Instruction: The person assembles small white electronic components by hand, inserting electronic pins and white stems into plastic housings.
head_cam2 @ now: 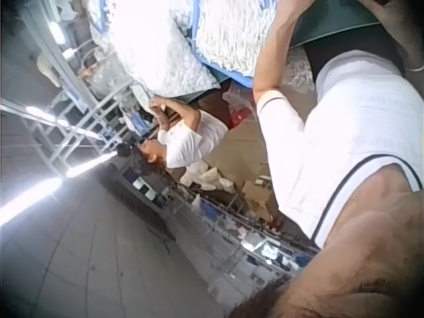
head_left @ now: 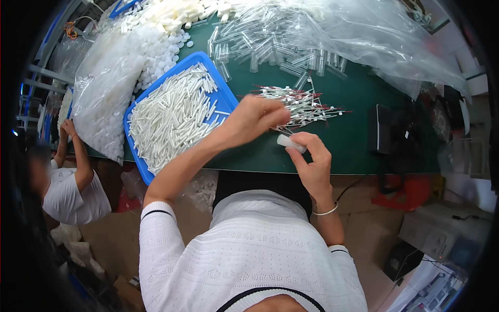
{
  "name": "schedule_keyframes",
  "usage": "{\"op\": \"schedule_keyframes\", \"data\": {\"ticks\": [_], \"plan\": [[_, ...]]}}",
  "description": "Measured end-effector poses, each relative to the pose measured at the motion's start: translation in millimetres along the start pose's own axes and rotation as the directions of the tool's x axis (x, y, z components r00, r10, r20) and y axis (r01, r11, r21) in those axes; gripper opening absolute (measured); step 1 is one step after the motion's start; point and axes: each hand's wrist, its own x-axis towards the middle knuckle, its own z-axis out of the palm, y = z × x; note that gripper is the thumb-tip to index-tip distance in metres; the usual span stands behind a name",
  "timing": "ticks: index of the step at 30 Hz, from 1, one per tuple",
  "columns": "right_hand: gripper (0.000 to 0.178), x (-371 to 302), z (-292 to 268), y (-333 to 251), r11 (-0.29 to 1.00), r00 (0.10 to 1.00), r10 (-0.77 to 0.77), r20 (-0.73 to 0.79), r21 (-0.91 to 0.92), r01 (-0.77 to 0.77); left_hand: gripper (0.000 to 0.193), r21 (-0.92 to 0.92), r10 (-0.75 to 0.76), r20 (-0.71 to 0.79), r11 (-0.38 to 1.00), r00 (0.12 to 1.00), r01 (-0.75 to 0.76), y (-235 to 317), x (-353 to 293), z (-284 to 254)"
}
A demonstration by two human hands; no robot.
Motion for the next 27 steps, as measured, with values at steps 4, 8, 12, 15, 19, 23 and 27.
{"op": "schedule_keyframes", "data": {"ticks": [4, 8, 12, 15, 19, 23, 27], "plan": [[0.023, -7.9, -13.4, 0.4, 0.995, 0.995, 0.097, -0.004, -0.006, -0.097, 0.026, 0.728, 0.174, -0.107, 0.684, 0.979, -0.041, -28.4, 104.1, 12.3], [0.022, -12.4, -20.5, -0.8, 0.995, 0.995, 0.099, 0.012, -0.019, -0.099, 0.03, 0.829, 0.029, -0.103, 0.555, 0.994, 0.07, -35.8, 131.1, 21.5], [0.023, -9.8, -32.6, 0.5, 0.989, 0.989, 0.138, -0.044, 0.051, -0.136, 0.029, 0.127, 0.031, -0.326, 0.992, 0.945, 0.011, -28.7, 113.3, 9.7], [0.023, -3.0, -44.0, -7.2, 0.963, 0.98, 0.172, -0.103, 0.228, -0.145, 0.019, -0.475, 0.019, -0.144, 0.876, 0.989, -0.086, -3.2, 51.7, 5.1], [0.023, 2.0, -37.4, -13.2, 0.95, 0.986, 0.127, -0.107, 0.299, -0.09, 0.024, -0.493, -0.082, 0.105, 0.861, 0.991, 0.124, 15.7, -29.0, 19.7], [0.022, -4.6, -27.6, -11.8, 0.954, 0.986, 0.111, 0.128, 0.263, -0.141, 0.03, -0.464, -0.09, 0.149, 0.873, 0.985, 0.15, 11.2, -60.1, 27.5], [0.02, -9.8, -26.8, -16.0, 0.971, 0.966, 0.108, 0.235, 0.182, -0.153, 0.028, -0.356, -0.074, 0.131, 0.927, 0.989, 0.116, 5.6, -79.4, 28.0]]}}
